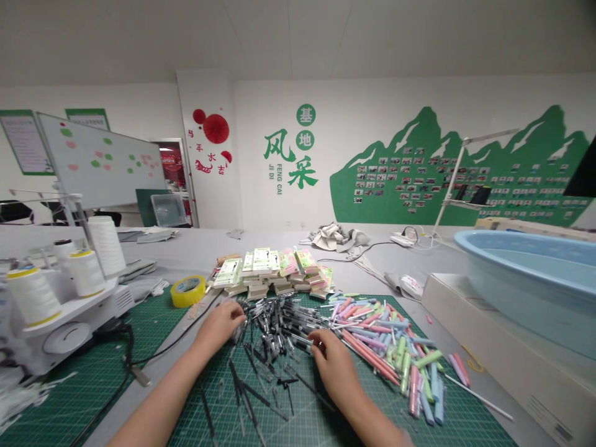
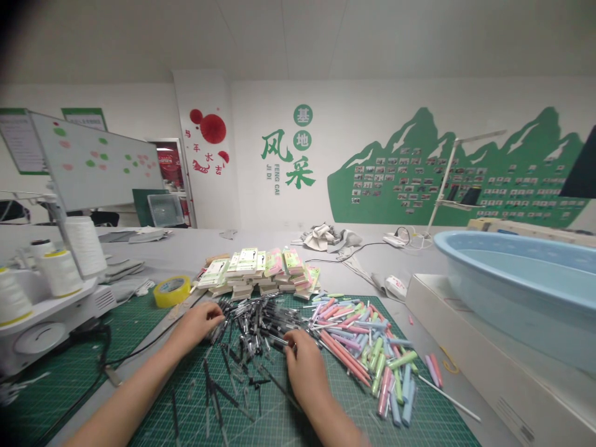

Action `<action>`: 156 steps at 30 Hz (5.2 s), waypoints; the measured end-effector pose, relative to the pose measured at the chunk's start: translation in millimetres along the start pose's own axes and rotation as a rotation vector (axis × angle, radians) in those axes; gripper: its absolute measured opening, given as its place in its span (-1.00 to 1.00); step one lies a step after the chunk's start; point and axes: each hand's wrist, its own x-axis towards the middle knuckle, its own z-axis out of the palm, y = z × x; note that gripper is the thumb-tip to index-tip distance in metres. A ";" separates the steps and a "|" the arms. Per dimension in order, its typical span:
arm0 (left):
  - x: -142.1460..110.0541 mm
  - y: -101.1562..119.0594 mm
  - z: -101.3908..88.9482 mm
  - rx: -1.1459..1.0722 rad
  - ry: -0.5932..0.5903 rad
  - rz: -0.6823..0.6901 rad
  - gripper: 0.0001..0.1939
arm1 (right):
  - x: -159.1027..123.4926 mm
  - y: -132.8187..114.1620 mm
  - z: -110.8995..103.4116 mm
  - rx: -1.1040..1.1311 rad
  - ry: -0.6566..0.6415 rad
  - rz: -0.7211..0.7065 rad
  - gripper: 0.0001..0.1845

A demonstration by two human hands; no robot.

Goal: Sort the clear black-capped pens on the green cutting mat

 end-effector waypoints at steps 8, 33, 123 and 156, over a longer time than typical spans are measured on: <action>-15.0 34.3 26.7 0.205 -0.095 -0.112 -0.82 | 3.6 4.0 -6.0 -0.385 -0.049 -0.098 -0.70; -6.1 37.5 20.6 -0.709 -0.110 -0.317 -0.69 | 5.4 4.1 -7.1 -0.170 -0.004 -0.048 -0.90; -6.3 13.1 26.6 0.167 0.043 -0.036 -0.83 | -3.1 -11.0 11.3 0.657 -0.169 0.134 -0.90; -18.4 61.0 22.9 -0.151 -0.104 0.343 -0.93 | -2.7 -10.2 11.7 0.662 -0.181 0.123 -0.91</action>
